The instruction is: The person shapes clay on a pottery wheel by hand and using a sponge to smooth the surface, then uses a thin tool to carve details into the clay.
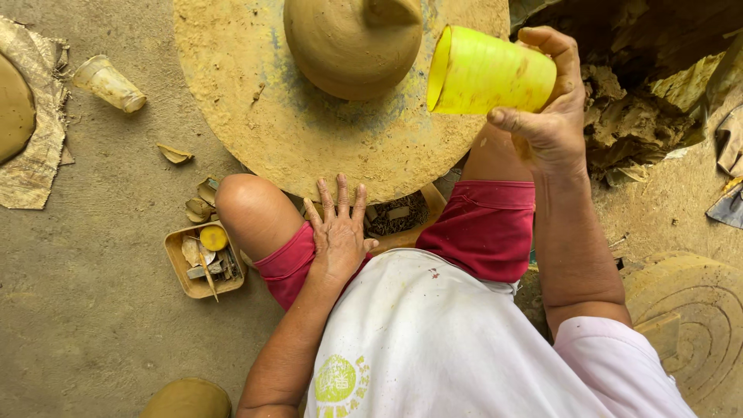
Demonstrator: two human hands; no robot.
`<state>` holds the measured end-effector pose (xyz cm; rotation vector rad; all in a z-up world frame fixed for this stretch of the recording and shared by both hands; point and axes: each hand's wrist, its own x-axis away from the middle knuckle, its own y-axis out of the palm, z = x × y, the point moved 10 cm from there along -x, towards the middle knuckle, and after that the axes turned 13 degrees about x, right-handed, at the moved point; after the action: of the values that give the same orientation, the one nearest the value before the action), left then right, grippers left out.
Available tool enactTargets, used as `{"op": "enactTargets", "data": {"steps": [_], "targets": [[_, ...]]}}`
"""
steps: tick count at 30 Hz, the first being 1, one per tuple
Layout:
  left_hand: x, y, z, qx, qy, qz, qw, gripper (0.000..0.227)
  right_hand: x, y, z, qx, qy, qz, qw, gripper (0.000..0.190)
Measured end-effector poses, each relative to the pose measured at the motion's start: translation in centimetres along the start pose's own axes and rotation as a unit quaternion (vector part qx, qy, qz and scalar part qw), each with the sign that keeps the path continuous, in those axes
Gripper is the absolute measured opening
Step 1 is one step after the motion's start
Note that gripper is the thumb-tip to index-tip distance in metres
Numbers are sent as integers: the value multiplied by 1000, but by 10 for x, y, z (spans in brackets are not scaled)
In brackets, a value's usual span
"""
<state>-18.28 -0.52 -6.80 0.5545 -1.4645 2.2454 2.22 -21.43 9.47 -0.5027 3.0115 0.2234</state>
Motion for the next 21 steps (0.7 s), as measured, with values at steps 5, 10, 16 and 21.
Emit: {"op": "enactTargets", "data": {"steps": [5,10,16,21], "targets": [[1,-2,-5,-5,14,11,1000,121,6,-11,19,-147,41,25,988,73],[-3,6,4,-18,8,-27,999,122,5,-18,41,-236,72,48,968,72],[-11,12,26,-44,26,-80,995,119,-14,-19,61,-292,34,55,954,70],[-26,8,55,53,106,-81,990,112,-36,-32,68,-277,15,59,959,76]]}}
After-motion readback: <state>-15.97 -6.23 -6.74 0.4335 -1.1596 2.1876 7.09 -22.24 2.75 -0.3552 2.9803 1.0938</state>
